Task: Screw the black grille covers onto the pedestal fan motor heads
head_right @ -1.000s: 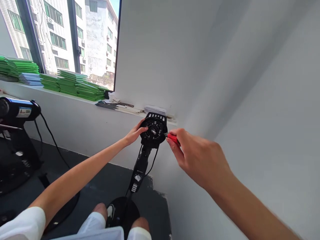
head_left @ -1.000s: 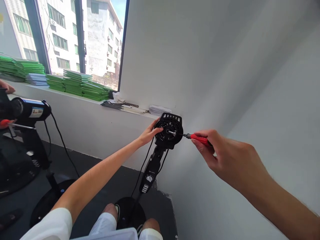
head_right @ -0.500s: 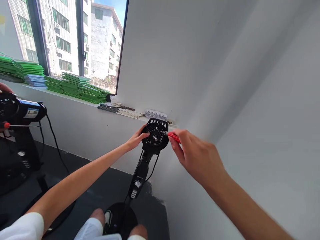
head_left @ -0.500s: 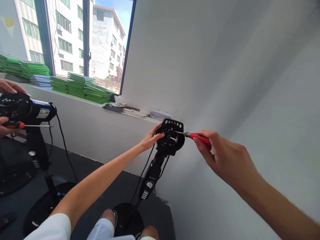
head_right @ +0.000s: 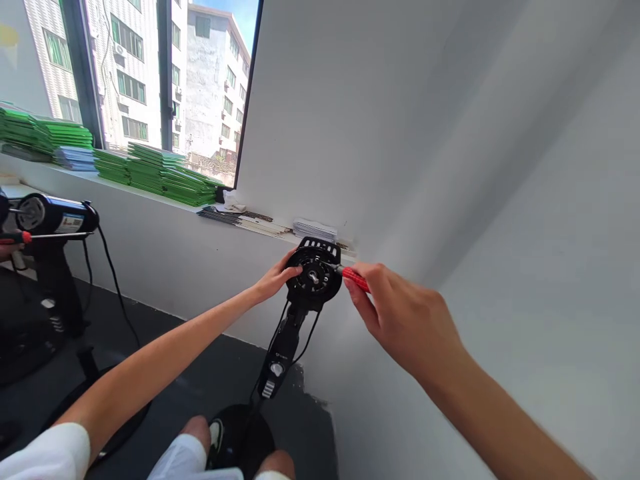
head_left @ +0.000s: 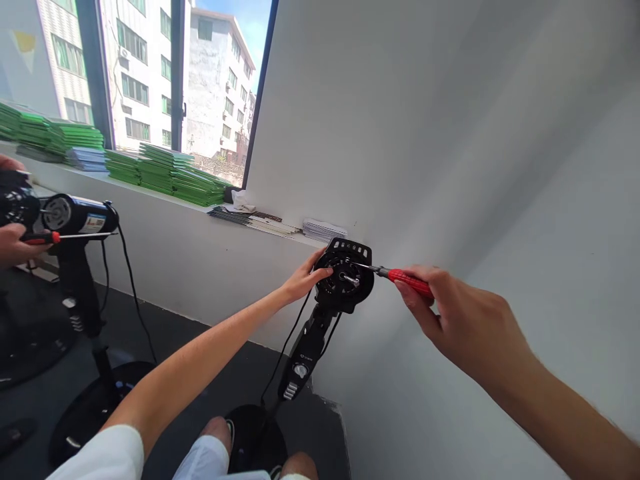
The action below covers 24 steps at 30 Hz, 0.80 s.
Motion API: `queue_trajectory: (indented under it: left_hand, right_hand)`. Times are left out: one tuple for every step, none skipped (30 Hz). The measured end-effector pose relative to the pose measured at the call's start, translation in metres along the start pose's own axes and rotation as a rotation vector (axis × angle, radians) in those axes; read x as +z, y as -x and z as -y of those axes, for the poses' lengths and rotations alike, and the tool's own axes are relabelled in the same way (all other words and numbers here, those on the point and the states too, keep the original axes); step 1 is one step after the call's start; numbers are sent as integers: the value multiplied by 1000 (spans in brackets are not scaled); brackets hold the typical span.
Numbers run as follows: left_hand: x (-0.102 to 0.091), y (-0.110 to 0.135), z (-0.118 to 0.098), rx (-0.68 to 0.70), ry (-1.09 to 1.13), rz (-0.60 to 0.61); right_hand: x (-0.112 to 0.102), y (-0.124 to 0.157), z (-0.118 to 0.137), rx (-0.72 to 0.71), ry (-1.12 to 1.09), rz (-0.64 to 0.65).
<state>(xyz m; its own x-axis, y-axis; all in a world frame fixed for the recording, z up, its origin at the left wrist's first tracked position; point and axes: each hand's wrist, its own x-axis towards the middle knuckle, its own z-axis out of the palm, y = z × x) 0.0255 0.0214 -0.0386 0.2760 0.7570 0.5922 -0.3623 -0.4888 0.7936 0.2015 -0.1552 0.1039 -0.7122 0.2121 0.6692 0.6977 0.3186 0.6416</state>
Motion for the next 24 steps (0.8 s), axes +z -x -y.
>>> queue_trajectory:
  left_hand:
    - [0, 0, 0, 3, 1, 1]
    - [0, 0, -1, 6, 2, 5]
    - [0, 0, -1, 8, 0, 9]
    - [0, 0, -2, 8, -5, 11]
    - [0, -1, -2, 8, -12, 9]
    - [1, -1, -2, 8, -19, 7]
    - [1, -2, -2, 7, -26, 4]
    - [1, -2, -2, 8, -32, 1]
    - [2, -2, -1, 10, -38, 0]
    - [2, -2, -1, 15, -44, 1]
    - [2, -1, -1, 21, -50, 3]
    - [2, 0, -2, 30, -56, 4]
    - [1, 1, -3, 37, -63, 5]
    - [1, 3, -4, 41, -67, 7]
    - [0, 4, -5, 40, -68, 11]
    - [-1, 5, -6, 35, -68, 14]
    - [-2, 6, -8, 29, -70, 16]
    - [-2, 7, -9, 23, -75, 17]
    - [-4, 7, -10, 16, -83, 18]
    - [-5, 9, -10, 9, -92, 18]
    - [-7, 11, -10, 4, -101, 17]
    - [-10, 16, -8, -2, -107, 17]
    - [-13, 23, -4, -11, -107, 24]
    - [-18, 33, 2, -31, -104, 45]
  right_hand:
    - [0, 0, 0, -1, 3, 2]
    - [0, 0, -1, -4, 9, 5]
    - [-1, 0, 0, -7, 24, 10]
    - [-2, -2, 0, -8, 51, 17]
    - [-3, -4, 2, -2, 91, 25]
    - [-5, -6, 4, 13, 138, 39]
    - [-5, -9, 6, 41, 186, 59]
    - [-6, -12, 9, 81, 226, 85]
    - [-6, -15, 12, 128, 252, 116]
    - [-6, -18, 15, 172, 262, 147]
    - [-6, -19, 17, 204, 260, 170]
    - [-5, -20, 19, 217, 252, 175]
    - [-5, -20, 19, 209, 244, 157]
    - [-5, -19, 19, 185, 238, 124]
    - [-6, -17, 19, 152, 232, 78]
    - [-8, -14, 18, 122, 222, 31]
    - [-11, -10, 18, 103, 204, -12]
    - [-15, -5, 18, 99, 180, -44]
    - [-20, 1, 19, 101, 150, -61]
    - [-26, 9, 21, 108, 121, -67]
    - [-32, 19, 24, 125, 99, -60]
    - [-38, 31, 29, 138, 77, -42]
    - [-43, 46, 34, 154, 57, -19]
    - [-47, 64, 41, 182, 24, 21]
